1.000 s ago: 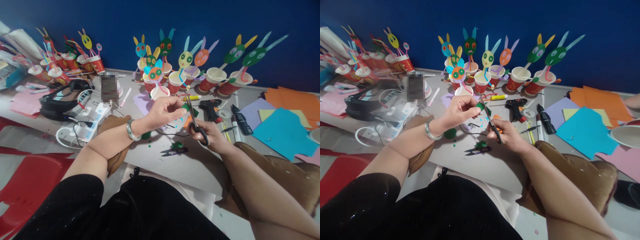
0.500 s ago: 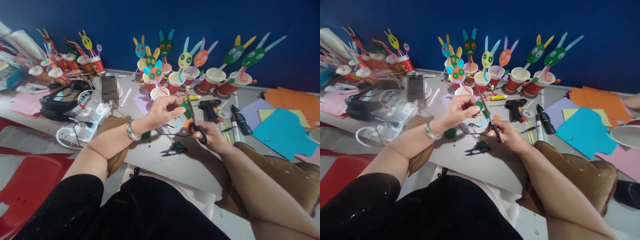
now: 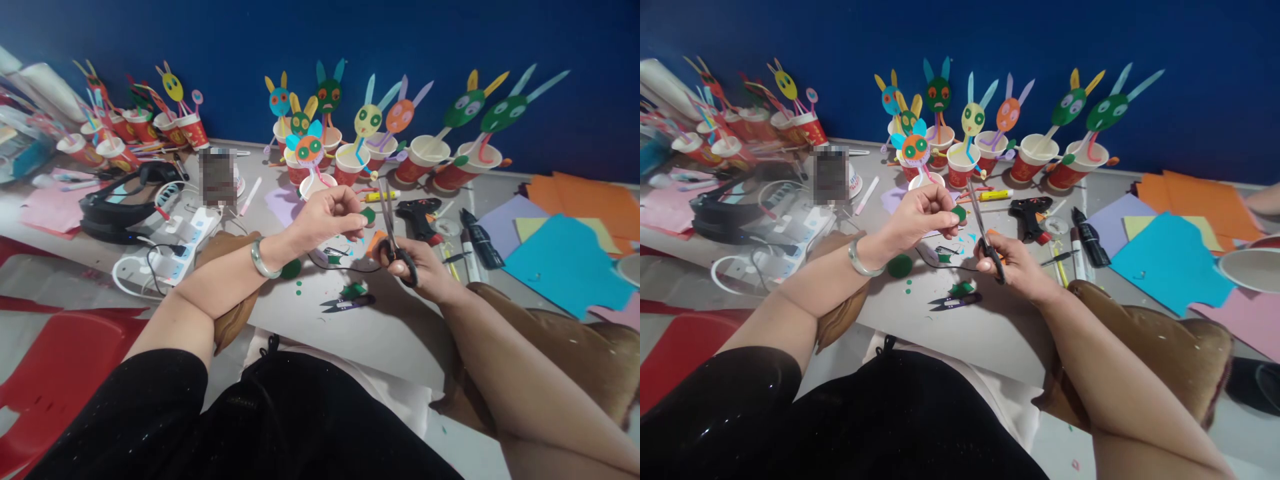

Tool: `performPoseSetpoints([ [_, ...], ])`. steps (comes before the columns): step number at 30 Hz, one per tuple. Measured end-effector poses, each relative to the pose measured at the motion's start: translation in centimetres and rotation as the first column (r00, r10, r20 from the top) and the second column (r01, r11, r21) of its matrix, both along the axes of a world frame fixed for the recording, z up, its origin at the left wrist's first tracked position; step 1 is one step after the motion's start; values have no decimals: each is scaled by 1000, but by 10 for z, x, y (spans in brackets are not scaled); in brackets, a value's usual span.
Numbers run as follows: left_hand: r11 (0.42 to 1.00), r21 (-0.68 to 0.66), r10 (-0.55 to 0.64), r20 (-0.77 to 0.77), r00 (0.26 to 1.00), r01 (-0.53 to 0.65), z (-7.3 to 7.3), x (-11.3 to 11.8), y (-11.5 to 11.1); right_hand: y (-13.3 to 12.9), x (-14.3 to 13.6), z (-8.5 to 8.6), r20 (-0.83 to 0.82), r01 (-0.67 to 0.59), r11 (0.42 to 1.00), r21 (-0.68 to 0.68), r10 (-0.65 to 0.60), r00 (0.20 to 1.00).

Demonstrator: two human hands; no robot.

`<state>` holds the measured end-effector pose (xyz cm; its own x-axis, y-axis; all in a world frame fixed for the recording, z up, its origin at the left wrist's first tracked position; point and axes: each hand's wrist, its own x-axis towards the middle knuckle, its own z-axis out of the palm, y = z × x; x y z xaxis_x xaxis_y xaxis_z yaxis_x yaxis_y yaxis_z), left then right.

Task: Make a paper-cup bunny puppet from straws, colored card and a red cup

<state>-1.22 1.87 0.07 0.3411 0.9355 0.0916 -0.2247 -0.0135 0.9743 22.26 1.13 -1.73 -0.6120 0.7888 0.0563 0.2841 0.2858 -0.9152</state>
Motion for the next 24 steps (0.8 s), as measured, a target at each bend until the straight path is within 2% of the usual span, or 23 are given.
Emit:
performPoseSetpoints([
  [16,998,7,58,12,998,-58,0,2,0,-2,-4,0,42,-21,1000,7,20,999],
  [24,1000,-2,29,17,999,-29,0,3,-2,-2,-4,-1,33,-31,999,-12,31,999],
])
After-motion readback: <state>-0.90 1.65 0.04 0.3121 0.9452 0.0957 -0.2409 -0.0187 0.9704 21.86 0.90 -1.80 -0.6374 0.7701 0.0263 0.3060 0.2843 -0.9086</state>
